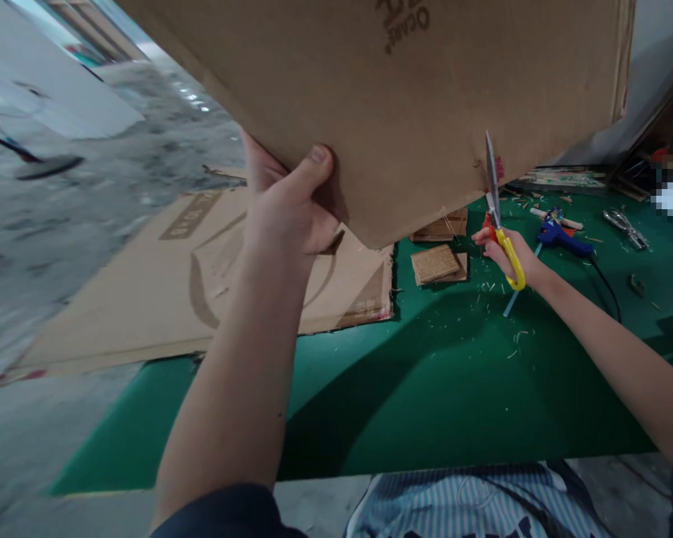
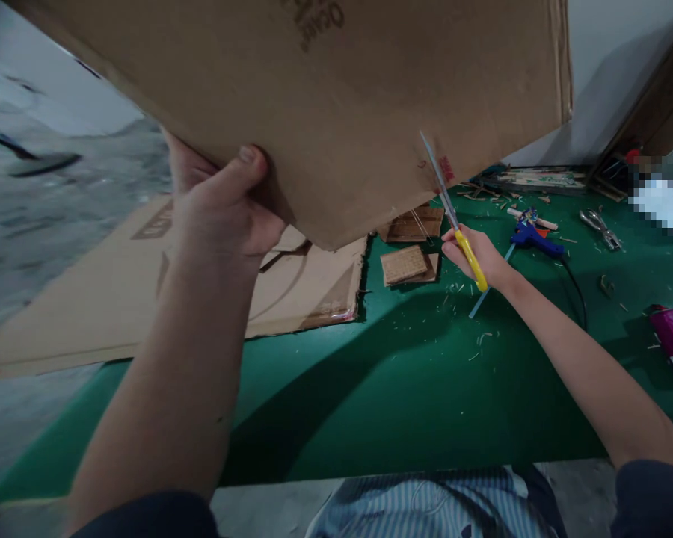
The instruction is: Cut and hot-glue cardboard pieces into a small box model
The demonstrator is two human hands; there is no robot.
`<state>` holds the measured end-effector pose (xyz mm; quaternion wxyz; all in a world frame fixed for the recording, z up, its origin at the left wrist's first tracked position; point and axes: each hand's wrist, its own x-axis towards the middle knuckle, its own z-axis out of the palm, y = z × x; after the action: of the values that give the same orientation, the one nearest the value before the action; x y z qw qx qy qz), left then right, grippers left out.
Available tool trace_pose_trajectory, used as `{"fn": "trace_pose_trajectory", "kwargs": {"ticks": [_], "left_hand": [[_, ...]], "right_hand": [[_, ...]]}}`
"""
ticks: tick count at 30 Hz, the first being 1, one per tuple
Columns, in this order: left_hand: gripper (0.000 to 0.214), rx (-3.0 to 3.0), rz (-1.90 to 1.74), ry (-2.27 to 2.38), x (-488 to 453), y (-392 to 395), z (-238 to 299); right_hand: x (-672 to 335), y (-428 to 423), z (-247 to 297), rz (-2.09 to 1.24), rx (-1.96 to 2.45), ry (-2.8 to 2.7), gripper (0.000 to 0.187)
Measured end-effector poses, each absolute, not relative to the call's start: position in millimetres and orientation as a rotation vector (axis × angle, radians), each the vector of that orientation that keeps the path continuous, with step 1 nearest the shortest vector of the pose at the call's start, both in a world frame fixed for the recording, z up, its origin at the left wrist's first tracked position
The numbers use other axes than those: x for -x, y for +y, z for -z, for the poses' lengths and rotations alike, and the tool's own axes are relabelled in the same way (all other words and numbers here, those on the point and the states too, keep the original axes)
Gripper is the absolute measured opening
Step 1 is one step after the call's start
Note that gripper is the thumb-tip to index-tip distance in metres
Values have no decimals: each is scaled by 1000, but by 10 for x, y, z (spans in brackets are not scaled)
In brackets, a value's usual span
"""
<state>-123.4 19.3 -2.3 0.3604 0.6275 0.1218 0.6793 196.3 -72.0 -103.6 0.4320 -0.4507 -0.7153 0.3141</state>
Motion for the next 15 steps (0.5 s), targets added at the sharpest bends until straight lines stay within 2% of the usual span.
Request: {"fn": "trace_pose_trajectory", "kwargs": {"ticks": [2,4,10,13,15], "left_hand": [[86,-1600,-1736,343,1210,232,54],[78,-1608,-1736,333,1178,210,55],[37,-1546,-1923,398,948,-45,-101],[40,-1616,-2064,276,830,-86,-185],[43,-1665,-2031,293,779,-95,-210]], "right_hand": [[-1968,-724,1040,-770,1138,-1762,50],[-1956,-736,1023,-717,1162,-1759,53],[-1877,-763,1045,-608,1211,-1710,61],[-1863,-769,1076,-621,1206,-1672,60],[-1863,-776,1063,-626,1219,-1663,60]]}}
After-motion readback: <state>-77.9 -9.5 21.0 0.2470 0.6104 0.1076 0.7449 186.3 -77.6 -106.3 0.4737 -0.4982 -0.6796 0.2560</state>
